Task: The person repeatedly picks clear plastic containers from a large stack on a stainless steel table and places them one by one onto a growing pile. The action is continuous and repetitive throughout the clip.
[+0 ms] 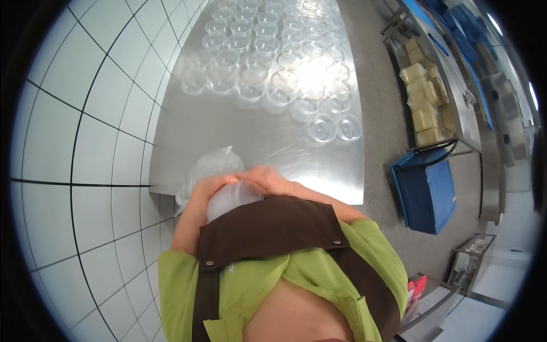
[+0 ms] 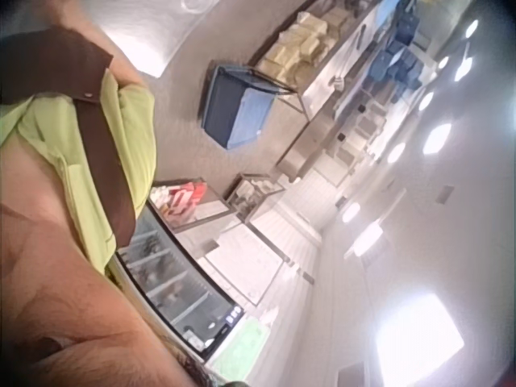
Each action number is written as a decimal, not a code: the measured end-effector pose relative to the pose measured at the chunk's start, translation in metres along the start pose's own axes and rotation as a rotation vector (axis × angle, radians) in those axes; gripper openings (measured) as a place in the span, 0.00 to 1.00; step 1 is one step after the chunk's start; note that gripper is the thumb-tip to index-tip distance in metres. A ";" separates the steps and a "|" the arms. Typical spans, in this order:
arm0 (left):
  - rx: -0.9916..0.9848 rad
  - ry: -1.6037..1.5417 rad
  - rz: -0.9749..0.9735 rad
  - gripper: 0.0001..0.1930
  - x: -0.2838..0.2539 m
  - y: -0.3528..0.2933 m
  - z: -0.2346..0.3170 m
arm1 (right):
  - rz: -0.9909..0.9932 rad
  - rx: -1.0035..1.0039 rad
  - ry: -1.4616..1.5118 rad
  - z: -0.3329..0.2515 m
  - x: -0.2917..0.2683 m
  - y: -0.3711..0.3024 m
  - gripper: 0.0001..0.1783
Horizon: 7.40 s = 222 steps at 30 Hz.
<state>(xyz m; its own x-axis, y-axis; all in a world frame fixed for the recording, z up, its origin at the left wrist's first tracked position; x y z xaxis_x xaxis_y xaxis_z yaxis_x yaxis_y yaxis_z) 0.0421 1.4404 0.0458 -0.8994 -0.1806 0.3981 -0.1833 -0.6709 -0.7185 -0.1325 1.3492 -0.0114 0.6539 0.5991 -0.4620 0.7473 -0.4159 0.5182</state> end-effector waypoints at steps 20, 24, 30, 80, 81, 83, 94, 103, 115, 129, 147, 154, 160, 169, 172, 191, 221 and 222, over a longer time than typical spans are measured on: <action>0.104 0.110 -0.507 0.19 -0.035 0.029 0.033 | 0.911 1.352 0.466 0.076 -0.040 -0.017 0.13; 0.165 -0.010 -0.428 0.20 -0.032 0.016 0.022 | 0.176 0.749 0.391 0.009 -0.003 0.000 0.21; -0.089 0.158 -0.107 0.22 -0.063 0.045 0.001 | 0.157 0.689 0.176 0.030 0.003 0.017 0.10; 0.251 0.027 -0.201 0.26 -0.177 -0.028 -0.041 | 0.025 0.551 0.132 0.016 0.109 0.118 0.05; 0.231 0.115 -0.136 0.25 -0.179 -0.031 -0.042 | 0.098 0.744 0.221 0.034 0.109 0.132 0.05; 0.294 0.075 -0.173 0.28 -0.179 -0.040 -0.045 | 0.175 0.971 0.428 0.065 0.110 0.151 0.07; 0.442 -0.113 -0.424 0.42 -0.177 -0.051 -0.054 | 0.076 0.867 0.631 0.049 0.128 0.136 0.07; 0.259 -0.002 -0.079 0.29 -0.180 -0.043 -0.063 | -0.347 0.094 0.203 -0.030 0.146 0.111 0.09; 0.485 -0.048 -0.049 0.30 -0.182 -0.085 -0.098 | -0.089 0.668 0.257 0.030 0.149 0.119 0.08; 0.376 -0.096 -0.087 0.32 -0.146 -0.074 -0.077 | -0.346 0.463 0.442 -0.031 0.135 0.093 0.11; 0.590 -0.215 0.093 0.32 -0.149 -0.124 -0.153 | -0.190 0.822 0.220 0.039 0.188 0.108 0.13; 0.651 -0.015 -0.069 0.45 -0.142 -0.113 -0.132 | -0.206 0.814 0.132 -0.003 0.153 0.090 0.16; 0.511 -0.003 -0.107 0.42 -0.127 -0.081 -0.104 | -0.476 0.163 0.274 -0.057 0.132 0.063 0.13; 0.447 0.098 -0.194 0.42 -0.120 -0.065 -0.101 | 0.039 0.848 0.234 0.028 0.079 0.059 0.08; 0.479 0.080 -0.161 0.46 -0.114 -0.069 -0.106 | 0.113 0.971 0.150 0.073 0.068 0.064 0.11; 0.301 -0.217 -0.211 0.28 -0.086 -0.052 -0.115 | -0.267 -0.162 0.078 -0.058 0.096 0.041 0.12; 0.322 0.270 0.146 0.23 -0.084 -0.041 -0.101 | -0.036 0.733 0.182 0.010 0.032 0.007 0.07; 0.352 0.165 0.108 0.24 -0.083 -0.044 -0.105 | 0.043 0.842 0.151 0.027 0.018 0.001 0.08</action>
<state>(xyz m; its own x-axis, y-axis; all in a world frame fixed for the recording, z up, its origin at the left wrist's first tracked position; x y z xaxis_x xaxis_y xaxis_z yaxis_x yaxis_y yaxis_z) 0.0830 1.5608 -0.0155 -0.9629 -0.1651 0.2134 0.0374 -0.8650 -0.5004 -0.1171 1.3407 -0.0384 0.7058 0.6309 -0.3222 0.6000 -0.7742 -0.2016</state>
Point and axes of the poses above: each hand's wrist, its own y-axis towards the middle knuckle, its own x-axis out of the palm, z = x × y, the point moved 1 cm from there along y, towards the middle knuckle, and after that the axes turned 5 degrees about z, right-handed, at the moved point
